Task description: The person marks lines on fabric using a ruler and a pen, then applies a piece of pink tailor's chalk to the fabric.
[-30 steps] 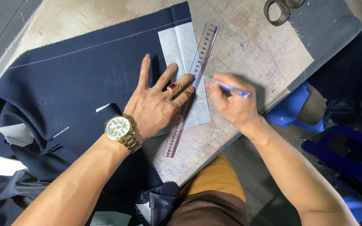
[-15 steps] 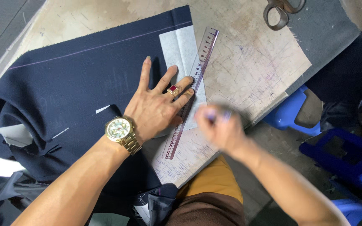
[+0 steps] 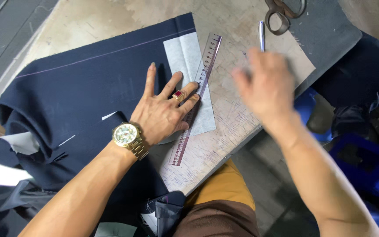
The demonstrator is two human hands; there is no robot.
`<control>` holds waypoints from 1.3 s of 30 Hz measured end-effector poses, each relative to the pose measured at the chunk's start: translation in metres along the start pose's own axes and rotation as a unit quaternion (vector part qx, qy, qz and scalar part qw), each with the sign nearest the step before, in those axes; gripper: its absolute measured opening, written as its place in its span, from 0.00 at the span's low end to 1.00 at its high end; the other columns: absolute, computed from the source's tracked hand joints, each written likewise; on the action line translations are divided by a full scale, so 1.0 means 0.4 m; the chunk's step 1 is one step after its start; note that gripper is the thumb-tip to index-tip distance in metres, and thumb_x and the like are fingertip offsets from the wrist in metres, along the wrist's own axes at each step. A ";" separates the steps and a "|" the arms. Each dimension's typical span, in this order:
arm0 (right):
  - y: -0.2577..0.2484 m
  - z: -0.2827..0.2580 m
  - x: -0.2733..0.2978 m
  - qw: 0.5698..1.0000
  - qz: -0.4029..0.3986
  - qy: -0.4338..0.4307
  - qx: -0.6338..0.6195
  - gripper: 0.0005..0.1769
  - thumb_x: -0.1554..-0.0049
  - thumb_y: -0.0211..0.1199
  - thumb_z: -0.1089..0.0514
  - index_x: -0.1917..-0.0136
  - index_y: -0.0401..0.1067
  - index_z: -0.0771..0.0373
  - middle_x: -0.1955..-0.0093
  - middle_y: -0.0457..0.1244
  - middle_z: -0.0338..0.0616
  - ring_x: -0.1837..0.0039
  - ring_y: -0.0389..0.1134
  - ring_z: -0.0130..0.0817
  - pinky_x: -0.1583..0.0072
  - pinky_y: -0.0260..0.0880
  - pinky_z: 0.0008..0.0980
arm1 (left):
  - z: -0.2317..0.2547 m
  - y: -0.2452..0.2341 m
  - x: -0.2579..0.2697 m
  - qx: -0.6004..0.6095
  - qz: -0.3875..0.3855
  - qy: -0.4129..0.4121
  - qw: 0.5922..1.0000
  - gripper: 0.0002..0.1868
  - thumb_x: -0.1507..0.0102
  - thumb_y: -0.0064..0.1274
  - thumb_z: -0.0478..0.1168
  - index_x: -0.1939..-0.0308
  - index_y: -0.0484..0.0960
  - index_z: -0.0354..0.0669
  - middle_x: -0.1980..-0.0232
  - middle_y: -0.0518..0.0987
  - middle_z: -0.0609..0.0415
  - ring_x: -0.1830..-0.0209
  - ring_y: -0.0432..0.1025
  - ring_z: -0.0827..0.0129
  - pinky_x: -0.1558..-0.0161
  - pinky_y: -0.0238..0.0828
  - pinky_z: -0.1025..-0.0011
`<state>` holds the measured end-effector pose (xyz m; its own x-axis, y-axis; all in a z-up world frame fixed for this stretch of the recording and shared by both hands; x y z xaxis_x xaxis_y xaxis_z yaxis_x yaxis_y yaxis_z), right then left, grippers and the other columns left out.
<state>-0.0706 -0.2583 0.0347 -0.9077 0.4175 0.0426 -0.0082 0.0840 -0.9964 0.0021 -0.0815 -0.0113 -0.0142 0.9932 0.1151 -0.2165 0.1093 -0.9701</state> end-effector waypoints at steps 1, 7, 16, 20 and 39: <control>0.005 -0.040 0.014 1.000 0.001 -0.003 -0.001 0.20 0.31 0.62 0.48 0.38 0.69 0.67 0.54 0.65 0.52 0.52 0.64 0.47 0.53 0.71 0.42 | 0.000 0.003 0.003 -0.001 0.000 -0.003 1.000 0.44 0.43 0.54 0.67 0.26 0.68 0.56 0.22 0.65 0.58 0.20 0.54 0.44 0.32 0.30 0.17; 0.088 -0.214 0.072 0.977 -0.024 -0.173 -0.120 0.46 0.47 0.68 0.44 0.26 0.58 0.73 0.23 0.57 0.60 0.19 0.50 0.51 0.21 0.34 0.66 | 0.010 -0.041 0.001 -0.020 0.050 -0.005 0.999 0.44 0.47 0.60 0.66 0.29 0.74 0.55 0.22 0.66 0.58 0.22 0.56 0.47 0.31 0.35 0.19; 0.112 -0.229 0.070 0.984 -0.111 -0.133 -0.049 0.45 0.48 0.68 0.44 0.24 0.59 0.67 0.20 0.55 0.56 0.16 0.48 0.43 0.21 0.27 0.70 | 0.029 -0.051 0.066 0.007 0.061 -0.070 0.996 0.39 0.46 0.67 0.56 0.32 0.75 0.53 0.27 0.72 0.55 0.24 0.59 0.51 0.27 0.30 0.23; 0.105 -0.244 0.076 0.983 -0.134 -0.122 -0.040 0.45 0.45 0.63 0.37 0.24 0.61 0.68 0.19 0.55 0.56 0.15 0.48 0.44 0.21 0.30 0.72 | -0.034 -0.138 0.271 0.090 0.215 -0.176 0.956 0.23 0.40 0.62 0.44 0.41 0.77 0.51 0.41 0.79 0.52 0.38 0.72 0.58 0.36 0.56 0.42; 0.152 -0.224 0.074 0.986 -0.156 -0.053 -0.029 0.48 0.49 0.58 0.25 0.29 0.68 0.60 0.14 0.52 0.51 0.11 0.44 0.41 0.20 0.33 0.65 | -0.784 0.008 1.765 0.031 0.157 -0.736 0.658 0.12 0.38 0.52 0.44 0.64 0.89 0.42 0.67 0.82 0.38 0.63 0.78 0.42 0.59 0.73 0.55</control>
<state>-0.0602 -0.1597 -0.0182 -0.9037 0.2662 0.3352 -0.2722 0.2470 -0.9300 0.2974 0.6323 -0.0001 -0.9878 -0.1511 0.0364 -0.0152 -0.1393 -0.9901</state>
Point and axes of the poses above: each hand's wrist, its own x-axis away from the middle knuckle, its own y-axis out of the palm, z = x × y, the point moved 8 cm from there along -x, towards the middle knuckle
